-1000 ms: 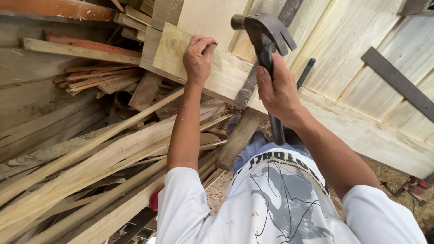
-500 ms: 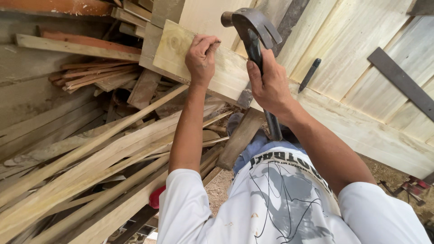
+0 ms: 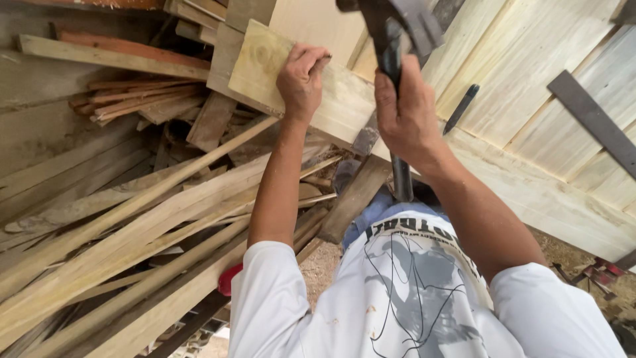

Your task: The person hammers nails into wooden planks to secure them to a structure. They repeatedly pick up nails from a container and drive them into the wood using a hammer.

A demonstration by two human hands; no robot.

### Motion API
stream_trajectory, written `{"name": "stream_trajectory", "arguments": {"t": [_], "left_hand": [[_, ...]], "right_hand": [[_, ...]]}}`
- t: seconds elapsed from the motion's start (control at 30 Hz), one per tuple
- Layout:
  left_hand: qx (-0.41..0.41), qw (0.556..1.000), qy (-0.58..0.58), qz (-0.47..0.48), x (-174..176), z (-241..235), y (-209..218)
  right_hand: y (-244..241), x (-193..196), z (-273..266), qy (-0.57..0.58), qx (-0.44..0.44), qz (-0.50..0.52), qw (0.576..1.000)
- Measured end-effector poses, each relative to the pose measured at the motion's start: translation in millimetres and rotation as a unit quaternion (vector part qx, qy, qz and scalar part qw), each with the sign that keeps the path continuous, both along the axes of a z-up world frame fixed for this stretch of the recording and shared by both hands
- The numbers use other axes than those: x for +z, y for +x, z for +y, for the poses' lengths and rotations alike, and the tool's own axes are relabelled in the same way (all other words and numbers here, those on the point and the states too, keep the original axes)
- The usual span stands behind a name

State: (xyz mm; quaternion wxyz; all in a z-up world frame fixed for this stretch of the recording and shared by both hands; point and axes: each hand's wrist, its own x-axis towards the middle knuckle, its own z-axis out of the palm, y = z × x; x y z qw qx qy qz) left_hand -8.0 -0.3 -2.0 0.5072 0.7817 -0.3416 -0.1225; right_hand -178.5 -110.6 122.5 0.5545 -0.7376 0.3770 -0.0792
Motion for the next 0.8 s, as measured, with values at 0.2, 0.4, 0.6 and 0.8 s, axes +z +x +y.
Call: {"name": "stream_trajectory", "arguments": {"t": [0.2,0.4,0.6,0.8], "left_hand": [[0.008,0.999,0.046,-0.007,5.3,-5.4,0.2],[0.02,0.996,0.037,-0.073,2.3,-5.3,2.3],[0.019,0.999,0.035,0.015,2.8,-6.5,4.1],[-0.01,0.998,0.039,-0.048,-4.6,-3.1,2.2]], "right_hand": [[18.3,-13.1,-2.2,-0.111,0.09,0.048,0.989],[3.7,-14.4,-5.4,0.046,0.013,0.047,0.998],[18.5,-20.1,-10.3,-0.089,0.106,0.089,0.986],[-1.3,-33.1,-8.6,0.126,-0.101,-0.013,0.987]]}}
